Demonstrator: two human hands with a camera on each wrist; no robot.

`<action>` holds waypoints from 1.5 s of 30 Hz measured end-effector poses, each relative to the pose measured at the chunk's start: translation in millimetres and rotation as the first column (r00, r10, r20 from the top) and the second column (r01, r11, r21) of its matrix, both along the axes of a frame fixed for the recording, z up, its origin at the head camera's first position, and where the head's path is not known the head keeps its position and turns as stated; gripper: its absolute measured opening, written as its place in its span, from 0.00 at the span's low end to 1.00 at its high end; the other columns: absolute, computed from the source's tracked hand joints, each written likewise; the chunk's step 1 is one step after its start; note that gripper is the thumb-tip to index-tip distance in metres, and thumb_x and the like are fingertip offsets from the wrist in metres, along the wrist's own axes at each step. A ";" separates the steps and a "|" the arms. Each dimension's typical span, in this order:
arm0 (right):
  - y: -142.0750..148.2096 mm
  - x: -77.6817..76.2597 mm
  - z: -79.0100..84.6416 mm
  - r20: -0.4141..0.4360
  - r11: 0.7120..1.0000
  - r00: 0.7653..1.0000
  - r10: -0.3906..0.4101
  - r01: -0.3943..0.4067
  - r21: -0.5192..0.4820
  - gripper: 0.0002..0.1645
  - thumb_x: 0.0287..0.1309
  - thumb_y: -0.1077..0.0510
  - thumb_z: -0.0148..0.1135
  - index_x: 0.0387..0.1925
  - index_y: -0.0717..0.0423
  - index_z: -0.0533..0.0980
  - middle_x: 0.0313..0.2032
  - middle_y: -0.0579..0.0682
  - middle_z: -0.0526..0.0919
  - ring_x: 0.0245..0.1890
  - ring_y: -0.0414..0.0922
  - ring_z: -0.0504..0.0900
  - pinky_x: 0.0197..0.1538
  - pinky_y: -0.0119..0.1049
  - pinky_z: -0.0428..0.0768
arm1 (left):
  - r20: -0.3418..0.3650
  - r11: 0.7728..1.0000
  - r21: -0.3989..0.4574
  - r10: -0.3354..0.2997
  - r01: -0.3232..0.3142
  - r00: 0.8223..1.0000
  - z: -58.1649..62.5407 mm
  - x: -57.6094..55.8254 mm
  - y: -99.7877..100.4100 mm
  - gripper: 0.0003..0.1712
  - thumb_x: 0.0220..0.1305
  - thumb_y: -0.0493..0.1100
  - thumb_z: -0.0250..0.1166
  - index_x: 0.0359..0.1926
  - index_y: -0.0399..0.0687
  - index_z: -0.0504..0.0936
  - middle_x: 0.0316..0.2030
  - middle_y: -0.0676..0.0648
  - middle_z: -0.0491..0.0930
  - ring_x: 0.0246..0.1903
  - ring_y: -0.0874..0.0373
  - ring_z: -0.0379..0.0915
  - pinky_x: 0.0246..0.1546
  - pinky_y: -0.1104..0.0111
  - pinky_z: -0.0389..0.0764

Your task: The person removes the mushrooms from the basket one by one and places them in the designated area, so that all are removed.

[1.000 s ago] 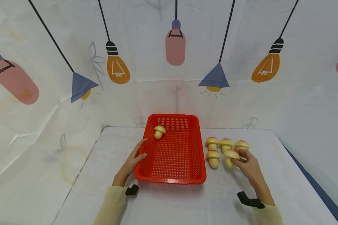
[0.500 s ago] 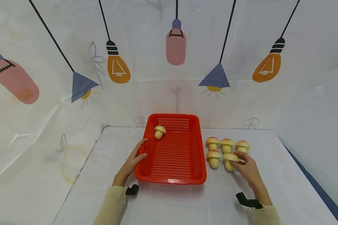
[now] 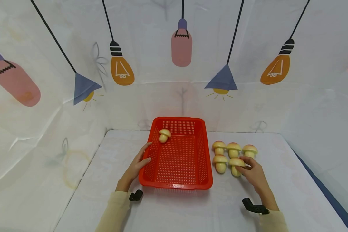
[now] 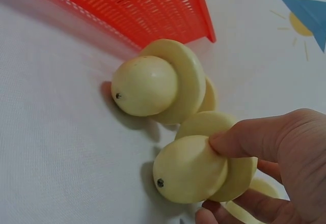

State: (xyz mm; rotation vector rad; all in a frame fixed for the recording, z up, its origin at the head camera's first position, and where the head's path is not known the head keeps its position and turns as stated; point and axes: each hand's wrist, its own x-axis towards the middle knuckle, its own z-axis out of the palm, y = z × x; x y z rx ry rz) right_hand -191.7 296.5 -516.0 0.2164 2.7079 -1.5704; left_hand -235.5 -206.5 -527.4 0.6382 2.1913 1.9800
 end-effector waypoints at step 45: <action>-0.3 -1.5 -2.8 0.007 1.000 1.000 -0.013 0.013 -0.020 0.40 0.66 0.54 0.69 0.72 0.64 0.65 0.68 0.71 0.71 0.56 0.46 0.83 0.42 0.23 0.79 | 0.012 1.000 0.015 -0.005 0.005 1.000 0.3 0.8 0.2 0.38 0.76 0.37 0.51 0.82 0.51 0.49 0.72 0.28 0.59 0.63 0.27 0.66 0.56 0.55 0.80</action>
